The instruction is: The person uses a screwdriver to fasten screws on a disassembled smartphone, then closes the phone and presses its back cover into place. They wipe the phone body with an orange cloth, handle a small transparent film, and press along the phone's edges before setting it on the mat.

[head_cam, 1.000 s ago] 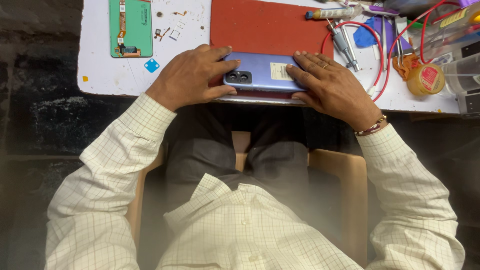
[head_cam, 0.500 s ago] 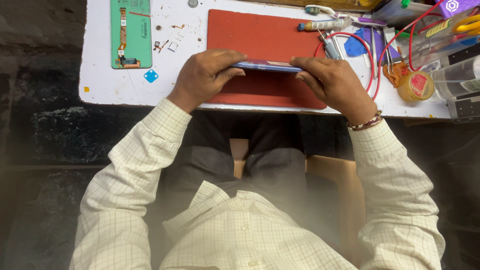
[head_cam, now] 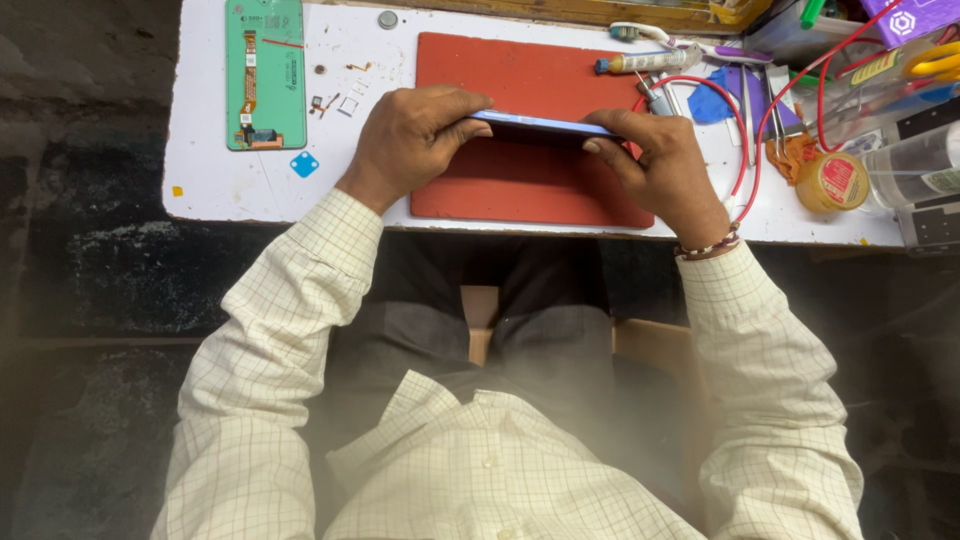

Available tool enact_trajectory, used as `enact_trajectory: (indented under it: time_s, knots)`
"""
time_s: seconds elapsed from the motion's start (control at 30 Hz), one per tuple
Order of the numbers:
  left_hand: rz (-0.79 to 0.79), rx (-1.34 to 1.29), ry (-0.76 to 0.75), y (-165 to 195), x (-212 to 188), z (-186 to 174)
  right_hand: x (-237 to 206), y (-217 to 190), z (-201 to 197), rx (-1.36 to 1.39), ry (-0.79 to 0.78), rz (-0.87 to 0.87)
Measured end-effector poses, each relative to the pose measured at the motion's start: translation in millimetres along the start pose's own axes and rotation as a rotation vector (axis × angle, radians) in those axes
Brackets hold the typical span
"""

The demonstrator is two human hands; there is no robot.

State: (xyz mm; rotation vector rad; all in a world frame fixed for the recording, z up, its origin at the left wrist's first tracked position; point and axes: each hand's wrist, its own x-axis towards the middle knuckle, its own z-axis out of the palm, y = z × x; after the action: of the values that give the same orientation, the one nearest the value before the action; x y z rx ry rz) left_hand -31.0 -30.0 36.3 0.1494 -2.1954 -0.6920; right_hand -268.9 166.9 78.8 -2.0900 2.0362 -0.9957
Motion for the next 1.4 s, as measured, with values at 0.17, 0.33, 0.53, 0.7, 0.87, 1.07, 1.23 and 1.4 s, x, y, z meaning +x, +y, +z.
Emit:
enact_trajectory:
  time_s: [0.17, 0.33, 0.53, 0.7, 0.87, 1.07, 1.23, 1.4]
  knots:
    - [-0.063, -0.02, -0.004, -2, -1, 2, -7, 12, 18, 0.181, 0.125, 0.032]
    - [-0.137, 0.027, -0.021, 6, 1, -4, -10, 6, 28, 0.228, 0.205, 0.125]
    - [0.08, 0.059, 0.086, 51, 5, -7, -11, -47, 5, 0.087, 0.371, -0.067]
    - [-0.031, -0.383, 0.024, 78, 11, 1, -6, -87, 7, 0.178, 0.404, -0.103]
    - [-0.101, -0.635, 0.012, 69, 5, -12, 0, -88, 19, 0.718, 0.337, 0.043]
    - [-0.086, -0.672, 0.01, 56, -1, -20, 2, -84, 33, 0.731, 0.348, -0.053]
    - [-0.08, -0.705, -0.003, 54, -3, -22, -2, -89, 39, 0.568, 0.388, -0.06]
    - [-0.1, -0.726, 0.004, 51, -8, -22, -2, -95, 40, 0.474, 0.411, -0.118]
